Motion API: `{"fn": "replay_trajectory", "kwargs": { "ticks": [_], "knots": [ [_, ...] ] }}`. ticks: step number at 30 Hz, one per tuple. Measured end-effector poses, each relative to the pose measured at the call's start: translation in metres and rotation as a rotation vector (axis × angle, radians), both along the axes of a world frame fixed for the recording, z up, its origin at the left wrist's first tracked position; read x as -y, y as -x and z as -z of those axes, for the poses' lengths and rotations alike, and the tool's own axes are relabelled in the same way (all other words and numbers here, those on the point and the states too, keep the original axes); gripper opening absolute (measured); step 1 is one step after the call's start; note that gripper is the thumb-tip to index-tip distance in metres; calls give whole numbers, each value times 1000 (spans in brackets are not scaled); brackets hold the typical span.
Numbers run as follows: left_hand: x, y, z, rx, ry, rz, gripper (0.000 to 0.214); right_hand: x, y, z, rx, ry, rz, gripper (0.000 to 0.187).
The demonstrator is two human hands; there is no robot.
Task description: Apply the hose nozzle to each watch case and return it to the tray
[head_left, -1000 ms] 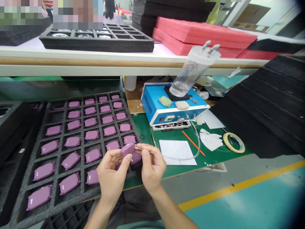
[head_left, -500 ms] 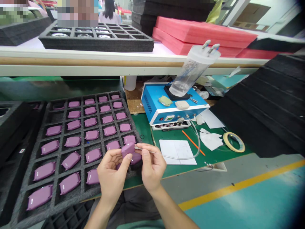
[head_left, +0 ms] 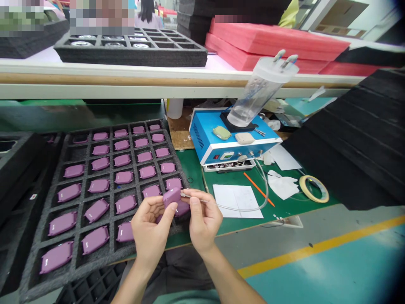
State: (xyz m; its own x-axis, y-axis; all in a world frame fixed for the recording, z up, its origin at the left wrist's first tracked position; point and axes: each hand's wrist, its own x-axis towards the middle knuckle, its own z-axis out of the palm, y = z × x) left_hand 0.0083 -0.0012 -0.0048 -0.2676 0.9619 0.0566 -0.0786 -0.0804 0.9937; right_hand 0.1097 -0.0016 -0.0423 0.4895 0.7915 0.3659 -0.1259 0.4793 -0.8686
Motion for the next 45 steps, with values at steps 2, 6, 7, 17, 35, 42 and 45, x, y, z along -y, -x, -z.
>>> {"fn": "replay_trajectory", "kwargs": {
  "ticks": [2, 6, 7, 17, 35, 42, 45],
  "knots": [
    [0, 0, 0, -4, -3, 1, 27, 0, 0, 0, 6, 9, 5, 12],
    [1, 0, 2, 13, -11, 2, 26, 0, -1, 0, 17, 18, 14, 12],
    [1, 0, 2, 19, -11, 5, 26, 0, 0, 0, 17, 17, 16, 12],
    [1, 0, 0, 15, 6, -2, 27, 0, 0, 1, 2, 17, 12, 11],
    [8, -2, 0, 16, 18, 2, 24, 5, -1, 3, 5, 45, 37, 11],
    [-38, 81, -40, -753, -90, -89, 37, 16, 2, -5, -116, 89, 130, 15],
    [-94, 155, -59, -1148, 134, -255, 38, 19, 3, -9, -95, 121, 110, 19]
  ]
}}
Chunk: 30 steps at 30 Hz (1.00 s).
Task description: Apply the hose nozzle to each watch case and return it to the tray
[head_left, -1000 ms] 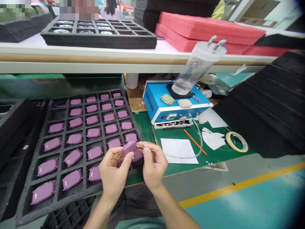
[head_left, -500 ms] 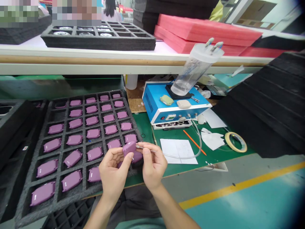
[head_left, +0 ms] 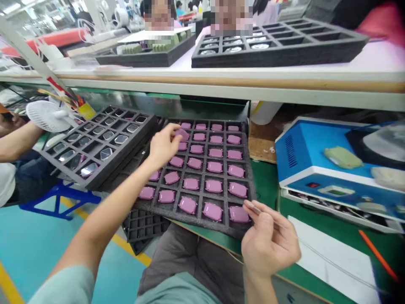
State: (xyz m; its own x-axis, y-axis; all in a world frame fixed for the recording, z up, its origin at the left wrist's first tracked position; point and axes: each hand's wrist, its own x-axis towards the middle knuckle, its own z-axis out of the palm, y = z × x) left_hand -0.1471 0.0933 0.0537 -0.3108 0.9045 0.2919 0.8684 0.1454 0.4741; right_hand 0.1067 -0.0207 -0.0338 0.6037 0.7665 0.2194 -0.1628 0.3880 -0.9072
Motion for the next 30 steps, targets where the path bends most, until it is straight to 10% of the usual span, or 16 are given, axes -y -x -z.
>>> {"fn": "replay_trajectory", "kwargs": {
  "ticks": [9, 20, 30],
  "knots": [
    [-70, 80, -7, -194, 122, -110, 38, 3, -3, 5, 46, 4, -66, 17],
    [-150, 64, 4, -316, 354, -17, 41, 4, -1, 6, 91, 15, -62, 18],
    [-124, 47, -18, -100, 211, 13, 39, 2, -3, 8, 141, 26, -74, 23]
  ]
}}
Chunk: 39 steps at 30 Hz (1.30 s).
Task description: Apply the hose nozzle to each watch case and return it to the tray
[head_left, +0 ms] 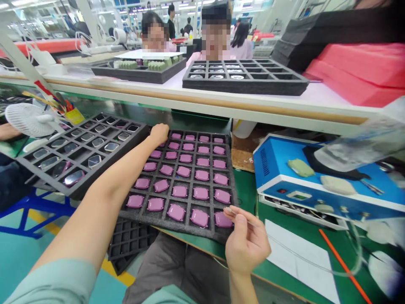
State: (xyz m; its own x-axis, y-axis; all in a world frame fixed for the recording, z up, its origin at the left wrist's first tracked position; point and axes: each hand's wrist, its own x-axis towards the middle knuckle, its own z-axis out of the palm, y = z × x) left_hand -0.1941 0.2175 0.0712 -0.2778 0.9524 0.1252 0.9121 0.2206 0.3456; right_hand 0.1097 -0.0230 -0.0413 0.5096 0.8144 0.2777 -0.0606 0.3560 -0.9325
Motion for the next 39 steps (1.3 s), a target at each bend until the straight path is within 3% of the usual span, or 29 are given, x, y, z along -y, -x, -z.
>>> {"fn": "replay_trajectory", "kwargs": {
  "ticks": [3, 5, 7, 10, 13, 17, 39],
  "knots": [
    [38, -22, -12, 143, -110, 42, 33, -1, 0, 1, -23, -14, -7, 22],
    [77, -45, -9, 256, -156, 96, 38, -2, 0, 1, -33, -24, -10, 19],
    [122, -75, 5, 412, -185, 162, 42, -4, 1, 2, -39, -37, 11, 17],
    [184, -126, 37, 1115, -267, 157, 41, -7, 2, 2, -40, -64, 49, 14],
    [216, -169, 62, 1448, -222, 43, 39, -10, 1, 3, -39, -89, 48, 12],
    [220, -193, 74, 1495, -248, -10, 40, -13, 0, 5, -14, -96, 33, 12],
    [222, -194, 81, 1421, -280, 88, 29, -12, -2, 3, 49, -45, 36, 10]
  ]
}}
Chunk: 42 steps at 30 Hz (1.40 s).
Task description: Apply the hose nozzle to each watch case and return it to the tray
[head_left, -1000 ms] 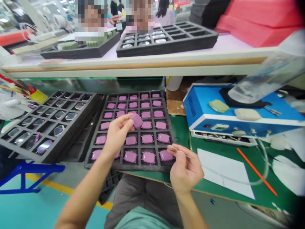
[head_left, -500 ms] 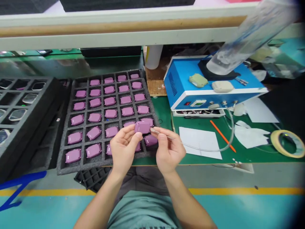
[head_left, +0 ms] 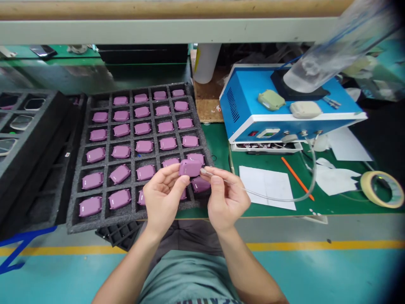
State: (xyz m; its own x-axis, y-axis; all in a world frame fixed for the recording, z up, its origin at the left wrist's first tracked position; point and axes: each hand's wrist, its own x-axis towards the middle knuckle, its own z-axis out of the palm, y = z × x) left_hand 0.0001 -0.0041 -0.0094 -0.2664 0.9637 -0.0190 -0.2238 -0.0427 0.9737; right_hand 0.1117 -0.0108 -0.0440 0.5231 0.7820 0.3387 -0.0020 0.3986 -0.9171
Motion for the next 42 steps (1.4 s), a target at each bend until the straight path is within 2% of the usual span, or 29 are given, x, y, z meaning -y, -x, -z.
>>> {"fn": "replay_trajectory", "kwargs": {
  "ticks": [14, 22, 42],
  "knots": [
    [0, 0, 0, -1, 5, -2, 29, 0, 0, 0, -32, -38, -13, 10],
    [0, 0, 1, 1, 7, -3, 29, 0, 0, -1, 27, 7, 10, 10],
    [1, -1, -2, -54, -12, 14, 28, -1, -1, 1, 12, -15, -3, 10]
  ]
}}
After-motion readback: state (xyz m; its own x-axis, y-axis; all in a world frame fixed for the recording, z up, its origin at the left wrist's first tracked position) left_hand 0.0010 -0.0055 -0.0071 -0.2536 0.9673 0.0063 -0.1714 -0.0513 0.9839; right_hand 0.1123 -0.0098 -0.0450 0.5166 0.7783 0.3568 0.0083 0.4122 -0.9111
